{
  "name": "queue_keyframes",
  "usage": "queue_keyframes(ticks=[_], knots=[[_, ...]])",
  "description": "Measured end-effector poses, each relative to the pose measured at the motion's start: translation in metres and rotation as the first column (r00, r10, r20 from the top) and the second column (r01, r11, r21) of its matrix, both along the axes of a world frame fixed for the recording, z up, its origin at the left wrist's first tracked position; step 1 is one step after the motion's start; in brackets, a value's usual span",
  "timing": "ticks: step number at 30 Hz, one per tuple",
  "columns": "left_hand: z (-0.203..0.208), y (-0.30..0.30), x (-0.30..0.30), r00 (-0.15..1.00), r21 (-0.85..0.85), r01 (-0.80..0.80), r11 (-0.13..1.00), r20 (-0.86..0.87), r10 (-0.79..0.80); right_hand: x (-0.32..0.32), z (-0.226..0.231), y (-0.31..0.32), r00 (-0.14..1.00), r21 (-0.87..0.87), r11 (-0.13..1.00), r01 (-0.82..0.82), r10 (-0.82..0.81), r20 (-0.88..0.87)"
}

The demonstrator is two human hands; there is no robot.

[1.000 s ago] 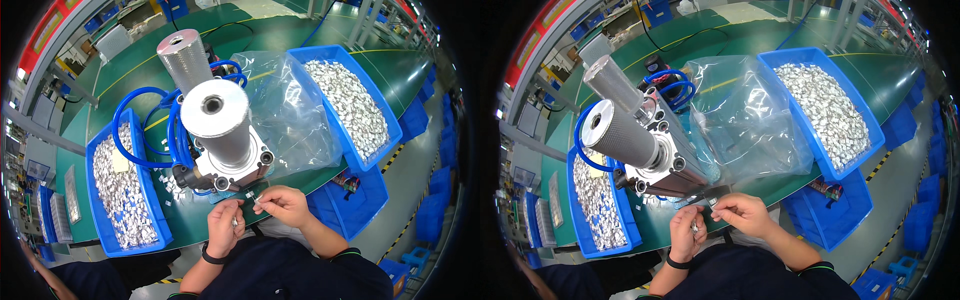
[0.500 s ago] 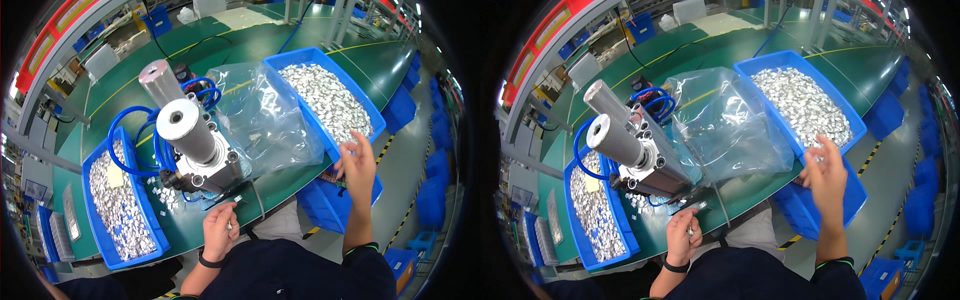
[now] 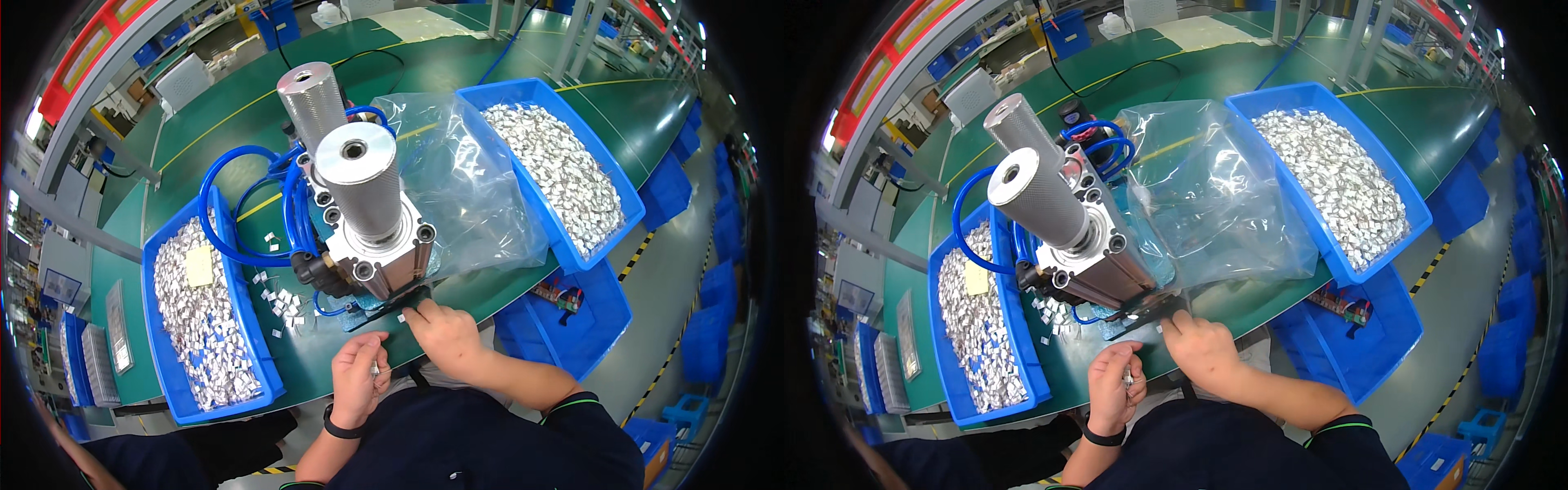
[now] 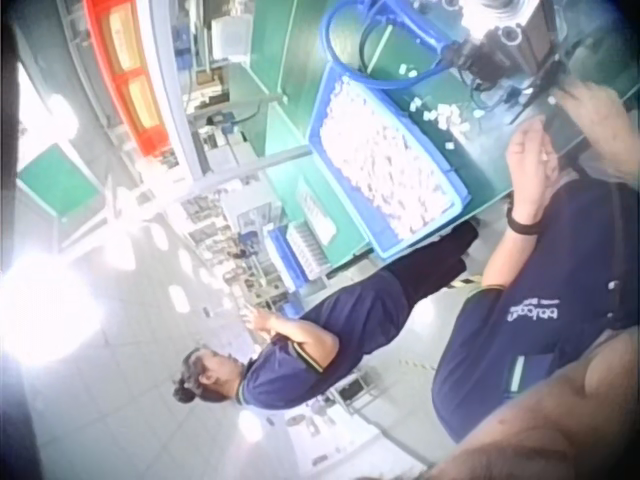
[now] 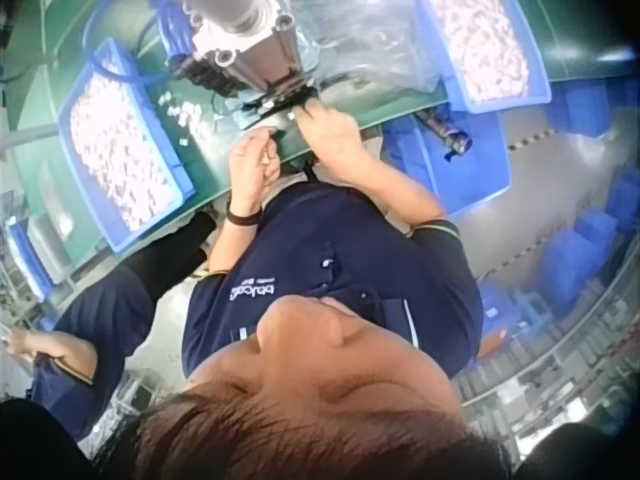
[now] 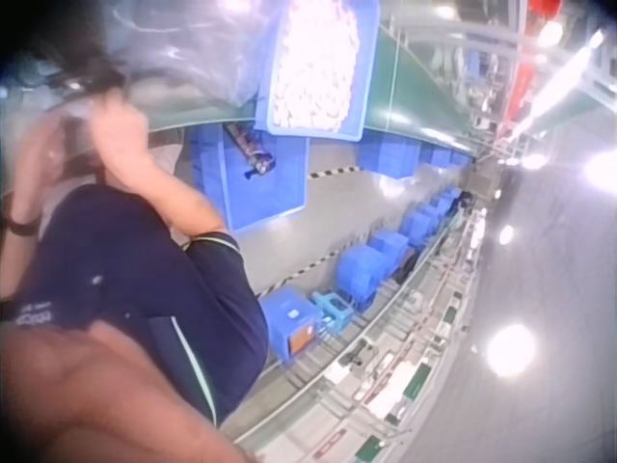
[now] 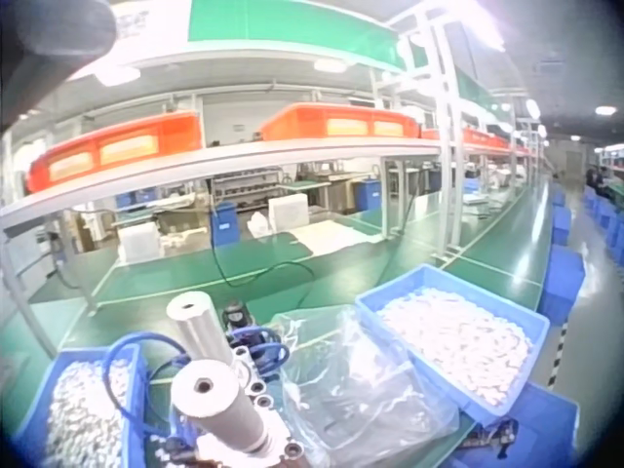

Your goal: Manually assemble small electronic components at a factory workbench.

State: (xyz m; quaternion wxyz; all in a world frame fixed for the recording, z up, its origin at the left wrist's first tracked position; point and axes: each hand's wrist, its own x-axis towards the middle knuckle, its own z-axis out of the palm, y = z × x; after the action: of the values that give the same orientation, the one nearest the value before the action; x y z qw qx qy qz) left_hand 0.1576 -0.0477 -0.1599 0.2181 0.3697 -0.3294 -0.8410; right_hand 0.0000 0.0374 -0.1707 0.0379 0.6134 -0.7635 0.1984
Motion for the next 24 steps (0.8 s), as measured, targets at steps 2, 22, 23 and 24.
queue_keyframes(ticks=[2, 22, 23, 24], knots=[[0.003, -0.001, -0.001, 0.999, 0.008, 0.035, 0.999, 0.038, -0.035, -0.006, -0.005, 0.004, 1.000, 0.000, 1.000, -0.026, 0.026, 0.017], [0.002, -0.010, -0.013, 0.915, -0.226, 0.353, 0.908, 0.287, -0.285, -0.027, 0.019, 0.016, 0.935, -0.197, 0.924, -0.329, 0.348, 0.071], [0.003, -0.012, -0.013, 0.901, -0.328, 0.398, 0.856, 0.316, -0.298, -0.028, 0.018, 0.015, 0.936, -0.197, 0.925, -0.324, 0.344, 0.073], [0.003, -0.014, -0.013, 0.887, -0.425, 0.440, 0.791, 0.345, -0.308, -0.029, 0.015, 0.014, 0.908, -0.253, 0.910, -0.328, 0.377, 0.181]])
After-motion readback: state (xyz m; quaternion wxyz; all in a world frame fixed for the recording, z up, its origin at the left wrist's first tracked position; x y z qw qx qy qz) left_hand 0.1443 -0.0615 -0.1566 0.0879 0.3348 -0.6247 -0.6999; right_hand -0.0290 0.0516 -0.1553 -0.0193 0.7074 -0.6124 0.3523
